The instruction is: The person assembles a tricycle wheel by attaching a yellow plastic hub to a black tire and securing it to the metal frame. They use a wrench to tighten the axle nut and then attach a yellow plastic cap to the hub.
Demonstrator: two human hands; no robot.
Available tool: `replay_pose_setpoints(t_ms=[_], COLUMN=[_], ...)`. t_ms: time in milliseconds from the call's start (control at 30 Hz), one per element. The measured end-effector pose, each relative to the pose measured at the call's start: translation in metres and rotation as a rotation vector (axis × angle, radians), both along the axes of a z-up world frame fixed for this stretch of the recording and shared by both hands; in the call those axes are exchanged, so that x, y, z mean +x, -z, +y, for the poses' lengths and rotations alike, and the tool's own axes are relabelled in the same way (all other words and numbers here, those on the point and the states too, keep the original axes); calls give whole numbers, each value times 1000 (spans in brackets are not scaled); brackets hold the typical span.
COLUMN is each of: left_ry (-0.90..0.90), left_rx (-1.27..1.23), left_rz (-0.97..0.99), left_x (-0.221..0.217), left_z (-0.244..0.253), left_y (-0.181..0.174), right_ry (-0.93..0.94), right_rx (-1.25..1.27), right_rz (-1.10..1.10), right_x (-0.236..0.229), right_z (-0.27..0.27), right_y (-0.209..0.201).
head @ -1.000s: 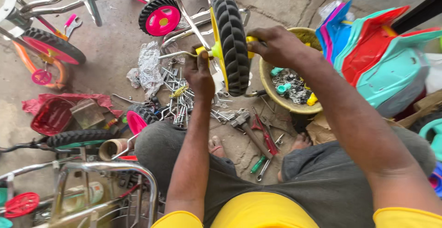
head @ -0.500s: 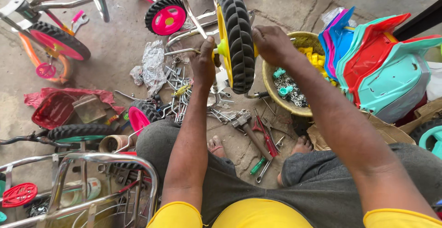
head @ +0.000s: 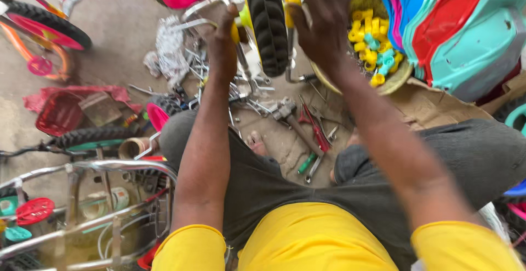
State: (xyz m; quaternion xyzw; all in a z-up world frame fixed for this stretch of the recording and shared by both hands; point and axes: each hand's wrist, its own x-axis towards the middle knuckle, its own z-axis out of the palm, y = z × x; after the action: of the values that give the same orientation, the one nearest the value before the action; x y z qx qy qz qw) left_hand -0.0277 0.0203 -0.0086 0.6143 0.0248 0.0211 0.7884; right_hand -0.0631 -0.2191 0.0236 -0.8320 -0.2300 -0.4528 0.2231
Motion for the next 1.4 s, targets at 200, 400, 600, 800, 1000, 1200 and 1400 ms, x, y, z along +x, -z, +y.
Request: replay_pose_setpoints(t_ms=[200,400,600,800,1000,1200,1400], left_ry=[-101,-90,-93,-143,-77,68,-13], left_rx=[-422,-805,-800,-609,-402,-332,-140], left_rz=[-220,-264,-205,-129,-28,-32,-29], left_x=[-10,-7,-8,-11,-5,7,-1], left_z=[-11,-8,-13,-14,-13,-11,-7], left_y=[24,36,49,45,43,44,48], right_ry=[438,569,590,487,139,51,-670], right_rx=[165,-114,46,158,997,809,1752], right_rz=[859,1425,1655,1394,1519,1899,1540], right_x=[-132,-167,-151,-158,-141,-175,-140], right_z=[-6,-46,-57,-47,-36,2,-22], right_y=[206,309,307,309,228,107,0])
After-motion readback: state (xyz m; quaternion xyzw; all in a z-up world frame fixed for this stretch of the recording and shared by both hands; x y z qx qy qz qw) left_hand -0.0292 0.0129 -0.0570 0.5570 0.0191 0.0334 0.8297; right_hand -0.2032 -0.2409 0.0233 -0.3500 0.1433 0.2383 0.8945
